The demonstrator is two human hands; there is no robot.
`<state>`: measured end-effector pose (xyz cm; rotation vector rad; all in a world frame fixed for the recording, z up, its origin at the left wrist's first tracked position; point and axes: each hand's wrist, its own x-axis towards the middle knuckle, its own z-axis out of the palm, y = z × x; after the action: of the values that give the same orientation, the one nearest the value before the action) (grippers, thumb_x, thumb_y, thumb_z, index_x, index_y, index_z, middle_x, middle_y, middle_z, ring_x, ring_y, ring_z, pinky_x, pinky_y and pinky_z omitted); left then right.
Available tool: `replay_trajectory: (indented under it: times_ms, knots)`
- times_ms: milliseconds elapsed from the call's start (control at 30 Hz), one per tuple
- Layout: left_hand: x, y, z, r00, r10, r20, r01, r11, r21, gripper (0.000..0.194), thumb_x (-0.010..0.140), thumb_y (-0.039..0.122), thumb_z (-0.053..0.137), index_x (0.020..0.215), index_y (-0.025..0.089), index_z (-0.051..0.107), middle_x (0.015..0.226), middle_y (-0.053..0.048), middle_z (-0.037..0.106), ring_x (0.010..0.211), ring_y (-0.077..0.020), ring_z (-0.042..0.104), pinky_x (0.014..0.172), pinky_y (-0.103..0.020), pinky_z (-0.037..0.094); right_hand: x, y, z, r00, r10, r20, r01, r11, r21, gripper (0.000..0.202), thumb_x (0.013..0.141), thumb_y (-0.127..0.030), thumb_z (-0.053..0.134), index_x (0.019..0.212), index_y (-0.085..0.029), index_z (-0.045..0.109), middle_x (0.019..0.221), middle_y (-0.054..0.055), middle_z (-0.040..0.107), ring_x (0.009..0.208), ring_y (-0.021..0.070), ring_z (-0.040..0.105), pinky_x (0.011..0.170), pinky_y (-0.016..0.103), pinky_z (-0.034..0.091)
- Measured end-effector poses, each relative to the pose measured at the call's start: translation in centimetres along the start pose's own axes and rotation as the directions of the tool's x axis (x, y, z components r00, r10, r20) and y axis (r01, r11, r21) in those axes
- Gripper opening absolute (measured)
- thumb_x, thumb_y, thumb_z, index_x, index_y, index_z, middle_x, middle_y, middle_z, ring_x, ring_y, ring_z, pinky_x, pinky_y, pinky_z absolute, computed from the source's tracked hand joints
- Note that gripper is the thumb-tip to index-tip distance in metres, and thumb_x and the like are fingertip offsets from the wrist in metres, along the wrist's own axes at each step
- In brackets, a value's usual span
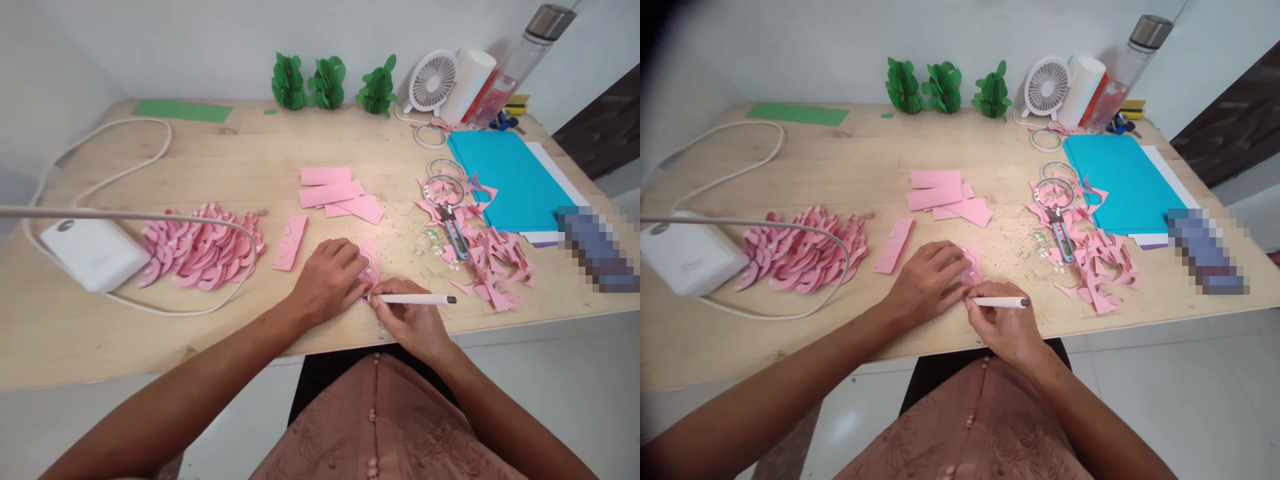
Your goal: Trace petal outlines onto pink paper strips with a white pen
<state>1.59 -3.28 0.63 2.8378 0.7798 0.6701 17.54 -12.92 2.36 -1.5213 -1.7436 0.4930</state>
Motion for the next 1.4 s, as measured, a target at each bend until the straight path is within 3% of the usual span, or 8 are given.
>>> replay_trajectory:
  times_ms: [700, 967, 1400]
  knots:
    - [0.08, 0.12, -0.13, 1.0, 0.001, -0.008, -0.001, 1.0, 0.008, 0.016, 0.09, 0.025, 0.05, 0.095, 0.017, 0.062, 0.1, -0.009, 0.062, 0.103, -0.0253, 0.054, 0.089, -0.04, 0.046, -0.15, 0.08, -0.12, 0.999, -0.021, 0.038, 0.022, 0.999, -0.04, 0.013, 0.088, -0.021, 0.056, 0.082, -0.021, 0.067, 0.081, 0.004, 0.074, 0.074, 0.0186, 0.068, 0.072, 0.032, 0.05]
    - [0.0, 0.0, 0.01, 1.0, 0.005, -0.006, -0.005, 1.0, 0.003, 0.016, 0.09, 0.028, 0.051, 0.096, 0.018, 0.062, 0.099, -0.009, 0.062, 0.102, -0.0253, 0.055, 0.088, -0.041, 0.046, -0.16, -0.08, -0.29, 0.999, 0.036, -0.01, -0.035, 0.998, 0.061, 0.013, 0.088, -0.023, 0.055, 0.084, -0.021, 0.067, 0.079, 0.003, 0.074, 0.073, 0.0173, 0.069, 0.07, 0.031, 0.052]
    - [0.05, 0.06, -0.07, 1.0, 0.001, -0.004, -0.001, 1.0, 0.0, 0.017, 0.09, 0.027, 0.051, 0.096, 0.017, 0.062, 0.1, -0.009, 0.062, 0.103, -0.0257, 0.054, 0.089, -0.041, 0.046, -0.14, 0.02, -0.13, 0.999, -0.031, 0.026, 0.032, 0.999, -0.038, 0.015, 0.089, -0.022, 0.054, 0.081, -0.021, 0.067, 0.082, 0.004, 0.074, 0.075, 0.0189, 0.069, 0.073, 0.033, 0.051]
